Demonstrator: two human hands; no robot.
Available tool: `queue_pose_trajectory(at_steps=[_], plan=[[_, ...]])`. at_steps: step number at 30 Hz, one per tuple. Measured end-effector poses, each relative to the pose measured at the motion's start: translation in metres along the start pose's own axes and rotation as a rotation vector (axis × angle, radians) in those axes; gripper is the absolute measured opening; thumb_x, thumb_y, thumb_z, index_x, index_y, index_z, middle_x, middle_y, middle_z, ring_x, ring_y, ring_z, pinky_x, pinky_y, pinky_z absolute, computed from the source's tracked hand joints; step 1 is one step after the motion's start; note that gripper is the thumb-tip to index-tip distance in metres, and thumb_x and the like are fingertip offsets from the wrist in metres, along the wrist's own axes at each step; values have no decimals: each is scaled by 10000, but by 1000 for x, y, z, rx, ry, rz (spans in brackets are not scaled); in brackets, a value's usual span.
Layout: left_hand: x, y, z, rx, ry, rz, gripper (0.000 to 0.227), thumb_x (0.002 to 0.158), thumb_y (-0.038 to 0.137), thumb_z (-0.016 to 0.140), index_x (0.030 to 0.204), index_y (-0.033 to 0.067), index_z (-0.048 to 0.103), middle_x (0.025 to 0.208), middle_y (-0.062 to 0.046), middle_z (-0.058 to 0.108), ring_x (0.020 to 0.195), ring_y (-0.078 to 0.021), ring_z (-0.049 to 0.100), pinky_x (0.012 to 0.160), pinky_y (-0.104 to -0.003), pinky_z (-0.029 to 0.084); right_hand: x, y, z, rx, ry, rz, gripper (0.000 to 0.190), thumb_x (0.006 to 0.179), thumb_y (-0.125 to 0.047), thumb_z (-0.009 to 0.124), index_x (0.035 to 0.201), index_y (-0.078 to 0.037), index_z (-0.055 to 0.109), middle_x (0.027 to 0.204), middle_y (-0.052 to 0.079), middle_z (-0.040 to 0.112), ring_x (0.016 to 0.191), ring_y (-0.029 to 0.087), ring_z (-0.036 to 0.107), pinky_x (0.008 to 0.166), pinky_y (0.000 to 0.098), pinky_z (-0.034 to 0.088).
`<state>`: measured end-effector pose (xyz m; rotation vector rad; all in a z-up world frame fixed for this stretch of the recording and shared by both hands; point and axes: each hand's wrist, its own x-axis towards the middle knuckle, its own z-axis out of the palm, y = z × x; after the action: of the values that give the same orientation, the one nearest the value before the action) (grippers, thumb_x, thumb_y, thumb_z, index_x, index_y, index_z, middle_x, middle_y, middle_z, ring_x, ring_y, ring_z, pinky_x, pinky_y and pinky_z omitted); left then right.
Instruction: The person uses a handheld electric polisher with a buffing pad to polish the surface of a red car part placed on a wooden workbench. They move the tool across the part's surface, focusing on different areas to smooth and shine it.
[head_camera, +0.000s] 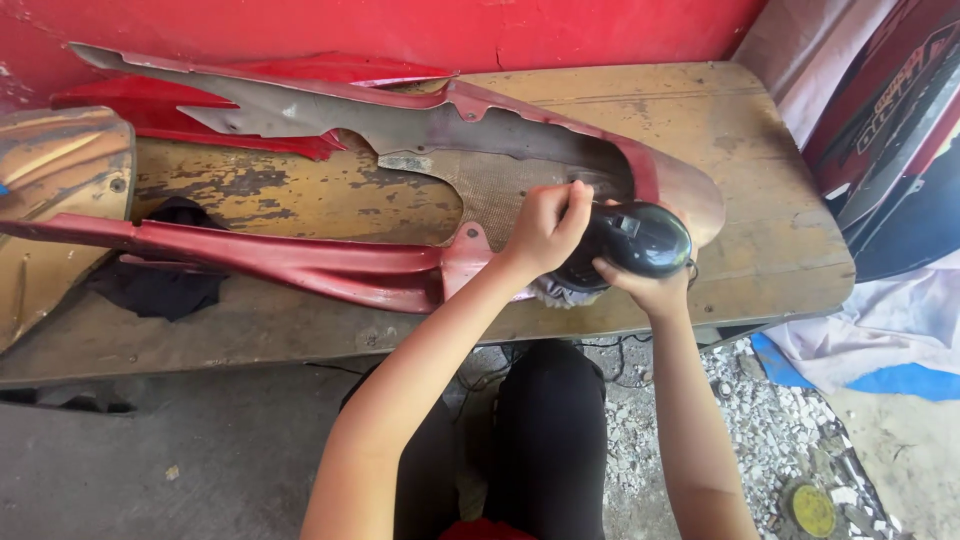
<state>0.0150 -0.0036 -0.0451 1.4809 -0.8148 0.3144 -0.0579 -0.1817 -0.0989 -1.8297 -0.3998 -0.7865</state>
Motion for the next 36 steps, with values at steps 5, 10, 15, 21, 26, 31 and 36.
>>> queue_pose_trajectory(at_steps=[5, 10, 15, 21, 26, 31, 36], plan=[[2, -19, -11, 38, 83, 42, 384, 1070, 199, 488, 764, -18, 569, 601, -139, 527, 521, -193, 533, 540, -379, 407, 8, -6, 21, 77, 131, 131, 752, 678, -134, 960, 1295, -20, 544, 1158, 49, 683, 1058, 153, 651, 980, 315, 559], [-16, -2, -23, 17, 108, 24, 394, 1080, 174, 469, 738, -13, 526, 599, -117, 494, 530, -202, 507, 553, -375, 402, -12, -9, 62, 206, 289, 208, 684, 714, -78, 951, 1287, 2, 587, 1162, 72, 694, 1042, 168, 678, 968, 329, 572], [-23, 16, -24, 22, 59, 48, 362, 1056, 143, 469, 731, -3, 532, 640, -127, 540, 561, -255, 569, 582, -382, 436, -10, -37, 60, 215, 287, 134, 744, 700, -41, 917, 1342, 11, 546, 1298, 109, 681, 1146, 178, 668, 1042, 351, 558], [-9, 41, -21, 96, 38, 94, 315, 1039, 179, 518, 803, 17, 649, 649, -169, 589, 615, -324, 636, 590, -415, 468, -10, -33, 55, 164, 337, 122, 672, 740, -48, 900, 1324, 19, 575, 1310, 123, 690, 1158, 189, 671, 1066, 356, 552], [-6, 53, -42, 127, 30, 69, 344, 1048, 201, 516, 785, 20, 644, 638, -167, 592, 580, -320, 623, 562, -415, 450, -6, -39, 71, 227, 359, 140, 676, 714, -104, 914, 1289, 6, 578, 1230, 95, 688, 1103, 184, 677, 1038, 344, 562], [-11, 31, -52, 117, 68, -56, 402, 1060, 223, 505, 730, 2, 564, 592, -167, 550, 502, -291, 572, 528, -405, 417, -5, -31, 88, 90, 361, 164, 735, 686, -166, 967, 1276, 7, 565, 1180, 70, 656, 1066, 178, 648, 998, 326, 549], [-2, 21, -49, 134, 129, -12, 400, 1075, 213, 513, 744, -8, 556, 612, -180, 540, 517, -288, 551, 530, -397, 409, 7, -26, 87, 46, 431, 26, 789, 719, -198, 998, 1300, -7, 499, 1235, 56, 622, 1123, 166, 633, 1033, 314, 532]])
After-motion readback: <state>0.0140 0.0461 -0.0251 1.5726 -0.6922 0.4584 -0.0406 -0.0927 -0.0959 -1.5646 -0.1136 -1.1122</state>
